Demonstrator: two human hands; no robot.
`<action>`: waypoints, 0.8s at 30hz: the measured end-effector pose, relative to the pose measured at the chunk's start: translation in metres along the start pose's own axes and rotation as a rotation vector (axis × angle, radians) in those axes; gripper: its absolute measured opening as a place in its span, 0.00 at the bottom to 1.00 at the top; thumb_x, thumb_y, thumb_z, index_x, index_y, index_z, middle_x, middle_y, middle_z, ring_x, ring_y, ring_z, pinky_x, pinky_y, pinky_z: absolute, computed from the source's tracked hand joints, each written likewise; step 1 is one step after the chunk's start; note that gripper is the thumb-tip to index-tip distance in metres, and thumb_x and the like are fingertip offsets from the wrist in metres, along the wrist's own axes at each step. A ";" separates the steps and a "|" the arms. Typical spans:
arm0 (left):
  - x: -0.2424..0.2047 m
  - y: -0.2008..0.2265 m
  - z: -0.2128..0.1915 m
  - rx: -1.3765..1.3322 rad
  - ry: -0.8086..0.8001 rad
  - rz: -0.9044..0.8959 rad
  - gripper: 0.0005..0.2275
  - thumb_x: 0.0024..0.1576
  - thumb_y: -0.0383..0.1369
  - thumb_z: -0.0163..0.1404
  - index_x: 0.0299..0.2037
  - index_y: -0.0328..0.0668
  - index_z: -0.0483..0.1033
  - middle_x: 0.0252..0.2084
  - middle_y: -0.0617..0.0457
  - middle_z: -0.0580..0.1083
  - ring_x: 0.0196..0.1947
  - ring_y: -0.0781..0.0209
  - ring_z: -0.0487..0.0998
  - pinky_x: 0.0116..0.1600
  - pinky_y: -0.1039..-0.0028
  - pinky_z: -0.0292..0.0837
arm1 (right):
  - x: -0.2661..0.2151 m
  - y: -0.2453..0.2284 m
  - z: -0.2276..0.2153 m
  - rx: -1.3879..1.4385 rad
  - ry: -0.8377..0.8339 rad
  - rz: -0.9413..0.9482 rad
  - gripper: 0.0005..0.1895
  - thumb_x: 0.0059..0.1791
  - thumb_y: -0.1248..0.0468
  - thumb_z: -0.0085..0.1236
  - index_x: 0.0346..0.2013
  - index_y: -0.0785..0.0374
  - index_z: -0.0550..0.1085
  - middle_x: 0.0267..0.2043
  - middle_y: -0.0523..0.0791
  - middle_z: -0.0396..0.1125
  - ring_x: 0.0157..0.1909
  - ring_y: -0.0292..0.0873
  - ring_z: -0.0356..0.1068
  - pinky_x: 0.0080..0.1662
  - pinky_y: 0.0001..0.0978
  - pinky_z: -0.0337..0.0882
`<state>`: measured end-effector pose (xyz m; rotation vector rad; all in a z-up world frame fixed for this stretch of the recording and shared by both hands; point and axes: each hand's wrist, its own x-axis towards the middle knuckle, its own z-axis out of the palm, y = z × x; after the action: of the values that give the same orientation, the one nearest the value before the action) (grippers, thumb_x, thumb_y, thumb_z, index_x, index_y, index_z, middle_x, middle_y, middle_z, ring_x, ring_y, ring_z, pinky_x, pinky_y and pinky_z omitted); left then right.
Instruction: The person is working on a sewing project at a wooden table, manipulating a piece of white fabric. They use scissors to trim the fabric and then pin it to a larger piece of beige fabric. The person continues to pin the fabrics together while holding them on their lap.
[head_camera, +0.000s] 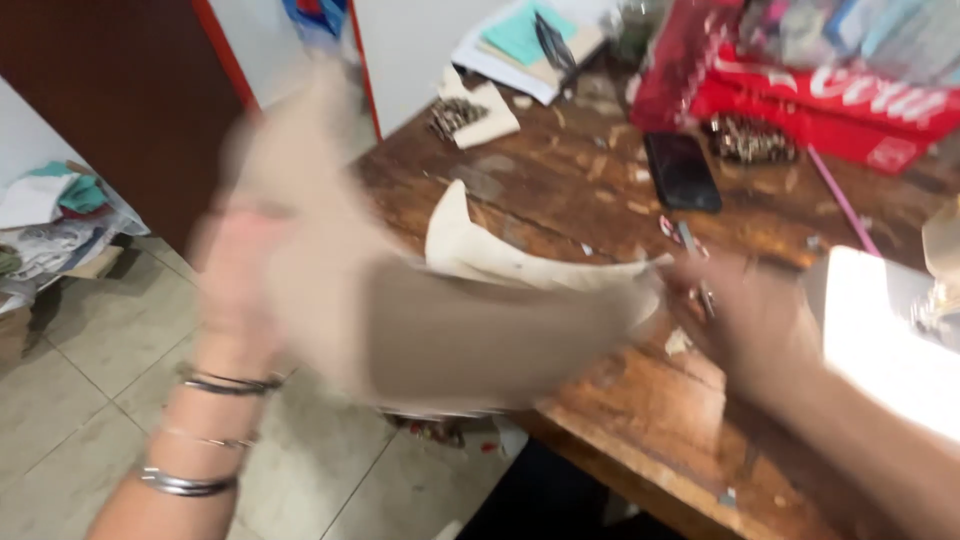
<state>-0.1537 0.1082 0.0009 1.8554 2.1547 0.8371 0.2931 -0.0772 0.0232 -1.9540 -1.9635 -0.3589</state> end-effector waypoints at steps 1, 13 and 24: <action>-0.011 0.013 -0.021 0.009 -0.016 0.008 0.15 0.62 0.46 0.52 0.25 0.52 0.71 0.24 0.62 0.70 0.25 0.63 0.70 0.29 0.67 0.68 | 0.009 -0.011 -0.014 0.004 -0.011 0.017 0.13 0.48 0.58 0.60 0.47 0.38 0.76 0.35 0.39 0.76 0.33 0.47 0.76 0.34 0.43 0.72; 0.051 -0.239 0.012 -0.526 0.343 0.444 0.05 0.68 0.30 0.62 0.50 0.51 0.80 0.43 0.57 0.73 0.51 0.60 0.71 0.63 0.84 0.59 | 0.077 -0.078 0.073 0.315 -0.212 -0.294 0.22 0.42 0.58 0.61 0.51 0.54 0.76 0.42 0.51 0.74 0.41 0.61 0.76 0.44 0.57 0.77; -0.043 0.019 -0.020 -1.156 -0.740 -0.105 0.31 0.48 0.32 0.48 0.68 0.49 0.68 0.54 0.40 0.75 0.44 0.50 0.78 0.49 0.56 0.77 | 0.085 -0.092 0.074 0.174 -0.292 -0.112 0.11 0.48 0.54 0.55 0.37 0.55 0.78 0.39 0.49 0.73 0.42 0.59 0.77 0.44 0.53 0.78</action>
<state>-0.1379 0.0624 0.0177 1.1198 0.9254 0.8732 0.1971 0.0295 -0.0027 -1.8752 -2.2053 0.0761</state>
